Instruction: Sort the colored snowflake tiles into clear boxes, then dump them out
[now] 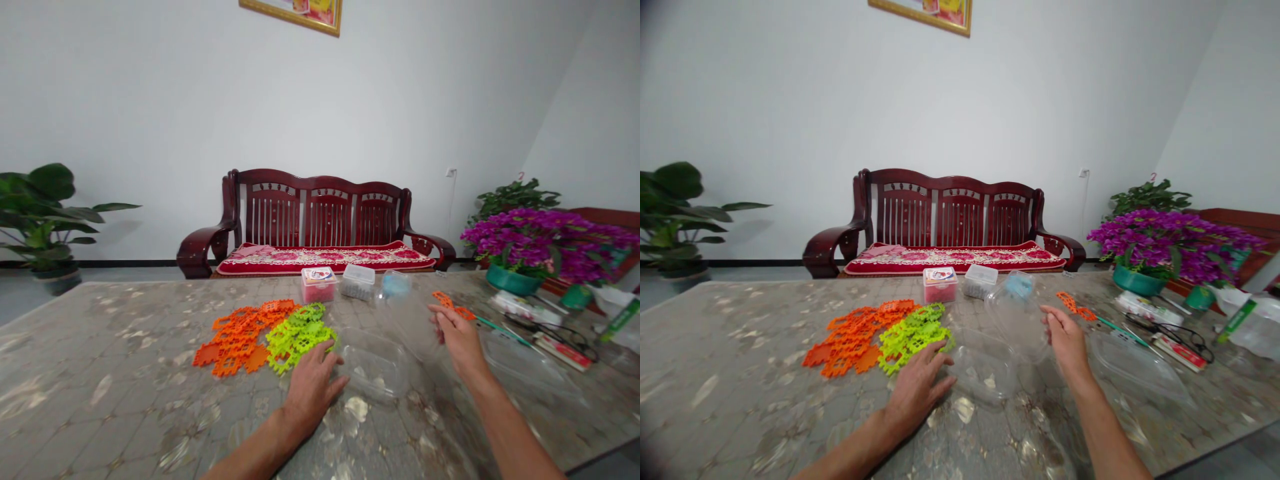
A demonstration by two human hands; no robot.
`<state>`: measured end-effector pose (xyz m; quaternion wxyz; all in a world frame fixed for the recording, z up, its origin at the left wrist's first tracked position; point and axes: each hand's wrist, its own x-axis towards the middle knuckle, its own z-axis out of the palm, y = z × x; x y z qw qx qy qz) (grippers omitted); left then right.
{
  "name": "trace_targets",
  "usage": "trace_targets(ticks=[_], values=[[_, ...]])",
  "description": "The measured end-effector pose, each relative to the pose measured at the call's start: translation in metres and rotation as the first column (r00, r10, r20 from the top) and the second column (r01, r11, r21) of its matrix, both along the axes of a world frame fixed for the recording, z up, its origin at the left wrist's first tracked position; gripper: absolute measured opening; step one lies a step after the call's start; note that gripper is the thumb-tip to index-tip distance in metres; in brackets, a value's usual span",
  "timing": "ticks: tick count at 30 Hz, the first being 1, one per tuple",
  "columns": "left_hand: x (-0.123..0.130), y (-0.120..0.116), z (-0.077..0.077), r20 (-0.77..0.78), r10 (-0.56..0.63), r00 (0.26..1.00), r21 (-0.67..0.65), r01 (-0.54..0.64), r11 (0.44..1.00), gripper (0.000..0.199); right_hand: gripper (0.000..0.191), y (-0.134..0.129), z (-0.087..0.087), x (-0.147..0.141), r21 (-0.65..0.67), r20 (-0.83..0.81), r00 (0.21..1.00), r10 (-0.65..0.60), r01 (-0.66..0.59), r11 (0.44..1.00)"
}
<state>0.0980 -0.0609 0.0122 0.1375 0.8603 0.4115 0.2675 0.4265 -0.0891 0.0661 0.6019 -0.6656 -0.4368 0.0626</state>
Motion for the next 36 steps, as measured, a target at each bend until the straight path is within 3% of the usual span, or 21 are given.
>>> trace_targets(ticks=[3,5,8,12,15,20,25,28,31,33,36], values=[[0.001,-0.001,0.001,-0.004,-0.006,1.000,-0.009,0.006,1.000,0.021,0.039,-0.008,0.002,-0.018,0.050,0.303,0.952,-0.042,0.028,0.998],[0.001,-0.002,0.002,-0.013,-0.010,1.000,-0.016,0.009,1.000,0.024,0.035,-0.018,0.000,-0.035,0.107,0.510,0.859,-0.048,-0.008,0.994],[0.002,-0.003,0.001,-0.009,-0.004,1.000,-0.013,0.004,1.000,0.031,0.029,-0.040,-0.011,-0.060,0.121,0.744,0.668,0.023,-0.168,0.978],[0.002,-0.004,-0.003,-0.022,0.046,0.999,-0.039,-0.047,0.998,0.035,0.040,-0.066,-0.025,-0.080,0.108,0.901,0.429,0.068,-0.371,0.922],[0.002,-0.005,-0.002,-0.045,0.064,0.997,-0.052,-0.066,0.996,0.032,0.046,-0.079,-0.021,-0.082,0.142,0.929,0.369,0.010,-0.383,0.913],[0.001,-0.006,0.003,0.010,0.015,1.000,-0.058,-0.014,0.998,0.032,0.041,-0.083,-0.017,-0.077,0.116,0.938,0.346,0.007,-0.334,0.935],[-0.001,-0.003,-0.003,0.060,0.014,0.998,-0.055,-0.011,0.998,0.041,0.030,-0.081,-0.038,-0.079,-0.019,0.868,0.455,0.201,-0.374,0.927],[-0.002,0.003,-0.006,0.120,-0.008,0.993,-0.007,0.009,1.000,0.056,0.025,-0.081,-0.041,-0.080,-0.103,0.789,0.514,0.336,-0.429,0.897],[-0.003,0.010,-0.005,0.185,-0.082,0.979,0.016,0.081,0.997,0.084,0.021,-0.078,-0.036,-0.079,-0.142,0.719,0.552,0.422,-0.478,0.867],[-0.002,0.015,-0.002,0.193,-0.146,0.970,0.002,0.149,0.989,0.103,0.029,-0.072,-0.033,-0.078,-0.164,0.683,0.604,0.412,-0.423,0.891],[0.000,0.023,0.005,0.140,-0.250,0.958,-0.003,0.253,0.967,0.120,0.049,-0.058,-0.032,-0.079,-0.247,0.679,0.659,0.323,-0.209,0.946]])
